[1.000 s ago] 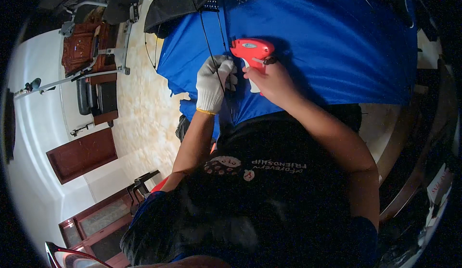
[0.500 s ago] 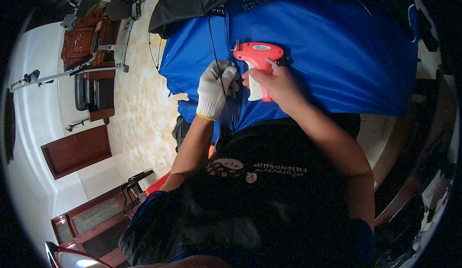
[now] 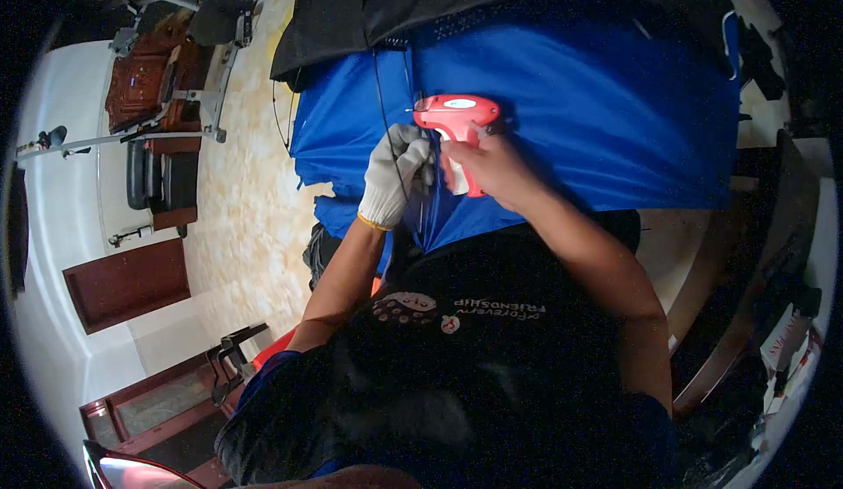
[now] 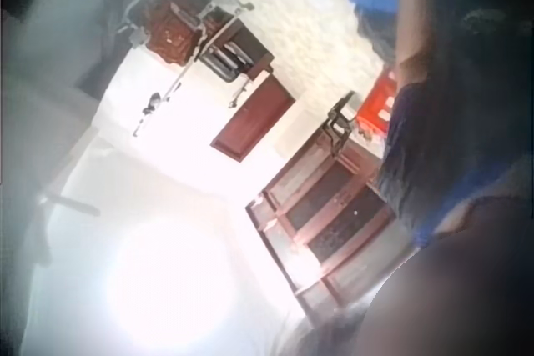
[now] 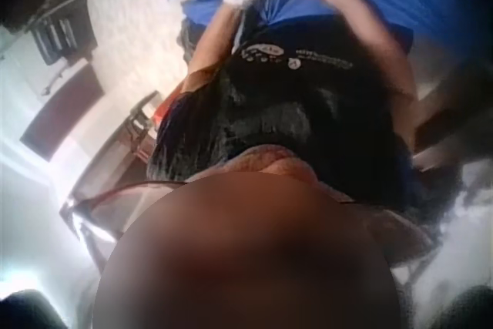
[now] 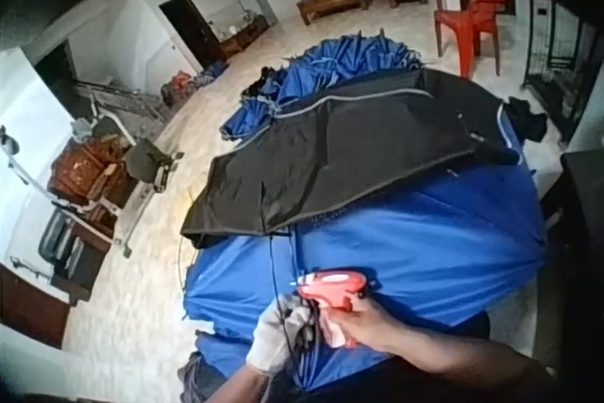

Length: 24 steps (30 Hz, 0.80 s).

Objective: Using a glue gun to bond fabric components onto an umbrella frame.

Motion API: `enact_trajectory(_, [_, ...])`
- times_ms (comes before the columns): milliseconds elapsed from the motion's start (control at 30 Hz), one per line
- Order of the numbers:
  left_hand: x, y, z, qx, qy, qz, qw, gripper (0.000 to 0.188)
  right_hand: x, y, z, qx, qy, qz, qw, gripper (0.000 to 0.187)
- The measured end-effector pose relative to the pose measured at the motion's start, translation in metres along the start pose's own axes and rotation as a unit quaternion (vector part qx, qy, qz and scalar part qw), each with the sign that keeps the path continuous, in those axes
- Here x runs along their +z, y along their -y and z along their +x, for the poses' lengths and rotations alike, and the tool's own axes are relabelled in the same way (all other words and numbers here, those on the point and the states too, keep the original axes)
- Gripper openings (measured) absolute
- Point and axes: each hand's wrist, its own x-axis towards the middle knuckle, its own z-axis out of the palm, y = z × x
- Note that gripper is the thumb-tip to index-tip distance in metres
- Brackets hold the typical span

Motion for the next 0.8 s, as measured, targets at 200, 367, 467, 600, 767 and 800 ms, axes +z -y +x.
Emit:
enact_trajectory(200, [0.003, 0.0, 0.001, 0.021, -0.006, -0.009, 1.0, 0.01, -0.002, -0.003, 0.007, 0.007, 0.003, 0.011, 1.0, 0.015])
enact_trajectory(367, [-0.009, 0.001, 0.002, 0.046, 0.021, 0.026, 0.998, 0.014, -0.003, 0.002, 0.003, 0.01, 0.002, -0.014, 1.0, 0.022])
enact_trajectory(467, [-0.015, -0.019, -0.001, 0.069, 0.007, 0.025, 0.997, 0.027, 0.006, 0.044, -0.037, -0.032, 0.08, 0.037, 0.996, 0.029])
enact_trajectory(600, [-0.068, -0.065, -0.003, 0.066, 0.012, 0.047, 0.997, 0.053, -0.03, 0.092, -0.16, -0.321, -0.206, -0.188, 0.905, 0.039])
enact_trajectory(767, [-0.151, -0.08, 0.021, 0.007, 0.087, 0.16, 0.983, 0.054, -0.109, 0.092, -0.166, -0.34, -0.366, 0.06, 0.864, 0.036])
enact_trajectory(800, [-0.169, -0.084, 0.03, -0.005, 0.086, 0.207, 0.975, 0.052, -0.119, 0.081, -0.154, -0.288, -0.294, 0.135, 0.901, 0.037])
